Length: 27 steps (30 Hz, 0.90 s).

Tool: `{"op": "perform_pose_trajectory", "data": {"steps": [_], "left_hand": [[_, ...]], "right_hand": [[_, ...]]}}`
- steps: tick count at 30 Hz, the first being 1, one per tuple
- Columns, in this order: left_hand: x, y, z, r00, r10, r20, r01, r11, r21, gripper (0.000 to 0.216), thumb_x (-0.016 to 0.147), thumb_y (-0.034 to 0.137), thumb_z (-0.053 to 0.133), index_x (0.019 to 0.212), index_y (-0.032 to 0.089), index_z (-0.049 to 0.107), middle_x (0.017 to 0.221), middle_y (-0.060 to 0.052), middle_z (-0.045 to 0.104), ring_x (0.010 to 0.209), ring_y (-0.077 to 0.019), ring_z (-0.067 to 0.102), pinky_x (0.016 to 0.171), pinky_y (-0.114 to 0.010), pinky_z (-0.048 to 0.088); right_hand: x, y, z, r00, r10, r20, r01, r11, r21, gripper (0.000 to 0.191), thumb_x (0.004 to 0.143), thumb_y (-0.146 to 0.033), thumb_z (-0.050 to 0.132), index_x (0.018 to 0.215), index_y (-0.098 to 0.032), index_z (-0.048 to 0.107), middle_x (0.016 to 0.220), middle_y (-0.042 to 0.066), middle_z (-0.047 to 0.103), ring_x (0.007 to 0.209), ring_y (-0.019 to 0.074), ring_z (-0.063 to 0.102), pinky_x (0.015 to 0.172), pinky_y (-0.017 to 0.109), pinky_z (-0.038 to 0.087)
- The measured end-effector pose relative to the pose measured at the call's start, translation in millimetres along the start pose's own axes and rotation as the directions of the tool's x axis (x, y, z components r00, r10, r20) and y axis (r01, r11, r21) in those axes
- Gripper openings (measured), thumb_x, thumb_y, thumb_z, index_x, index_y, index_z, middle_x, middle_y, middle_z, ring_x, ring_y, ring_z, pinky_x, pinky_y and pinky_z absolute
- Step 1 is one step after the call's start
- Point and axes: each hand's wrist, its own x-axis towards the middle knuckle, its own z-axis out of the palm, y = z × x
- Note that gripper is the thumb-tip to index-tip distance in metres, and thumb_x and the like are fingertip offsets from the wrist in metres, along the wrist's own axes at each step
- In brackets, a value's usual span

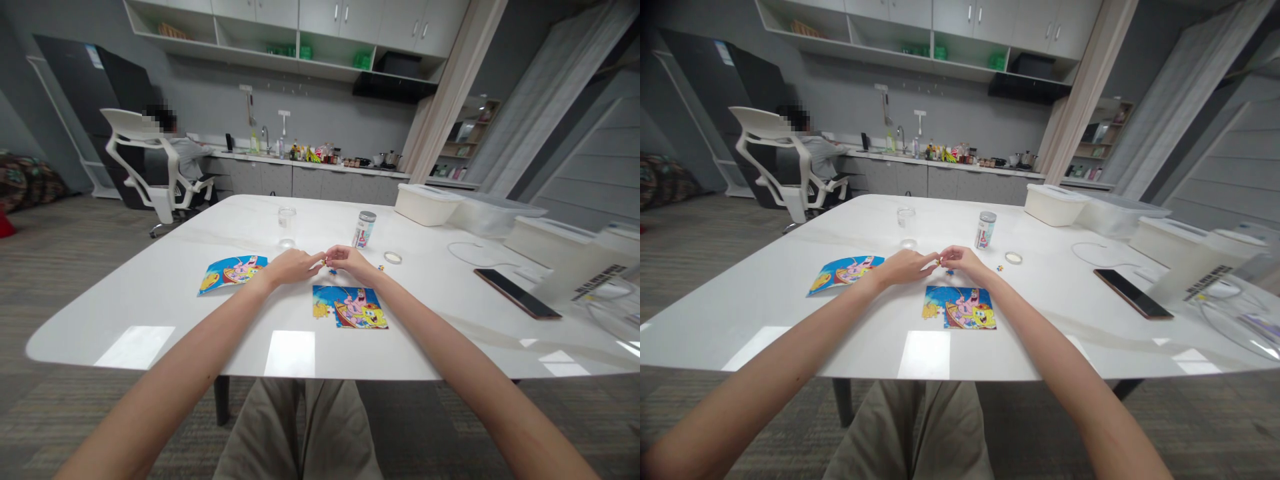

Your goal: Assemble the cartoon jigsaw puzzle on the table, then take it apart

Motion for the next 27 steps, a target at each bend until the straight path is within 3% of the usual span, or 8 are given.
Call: {"op": "perform_pose_trajectory", "data": {"steps": [9,16,21,27], "left_hand": [[0.9,-2.1,0.5,0.999,0.037,0.033,-0.037,0.999,0.004,0.04,0.1,0.035,0.032,0.135,0.023,0.048,0.082,-0.009,0.073,0.07,-0.0207,0.067,0.064,-0.029,0.046],[0.9,-2.4,1.1,1.0,0.014,0.003,-0.014,1.0,0.012,0.037,0.101,0.035,0.031,0.123,0.017,0.055,0.078,-0.01,0.072,0.069,-0.0199,0.068,0.063,-0.028,0.046],[1.3,-0.5,0.4,1.0,0.016,-0.016,-0.015,0.999,0.033,0.041,0.101,0.04,0.032,0.126,0.016,0.054,0.076,-0.01,0.072,0.069,-0.0221,0.069,0.06,-0.029,0.046],[1.7,-0.9,1.9,0.998,0.039,-0.039,-0.034,0.994,0.102,0.045,0.101,0.038,0.033,0.139,0.016,0.044,0.076,-0.008,0.072,0.068,-0.0189,0.069,0.059,-0.025,0.045]], "right_hand": [[-4.2,-4.8,1.3,0.996,0.031,0.078,-0.031,1.0,0.004,0.033,0.059,-0.017,0.077,0.089,-0.018,0.065,0.074,-0.003,0.057,0.07,0.0118,0.058,0.064,0.025,0.045],[-2.8,-1.2,3.4,0.995,-0.011,0.101,0.005,0.998,0.06,0.052,0.059,-0.014,0.075,0.107,-0.022,0.059,0.083,-0.004,0.058,0.069,0.0107,0.057,0.063,0.024,0.045],[2.3,3.2,0.4,0.994,-0.075,0.08,0.07,0.996,0.061,0.046,0.059,-0.015,0.074,0.103,-0.019,0.06,0.078,-0.004,0.058,0.068,0.011,0.054,0.061,0.024,0.044],[2.5,4.1,1.4,0.994,-0.053,0.095,0.048,0.997,0.056,0.033,0.061,-0.018,0.075,0.092,-0.017,0.063,0.07,-0.005,0.051,0.062,0.0094,0.049,0.057,0.024,0.041]]}}
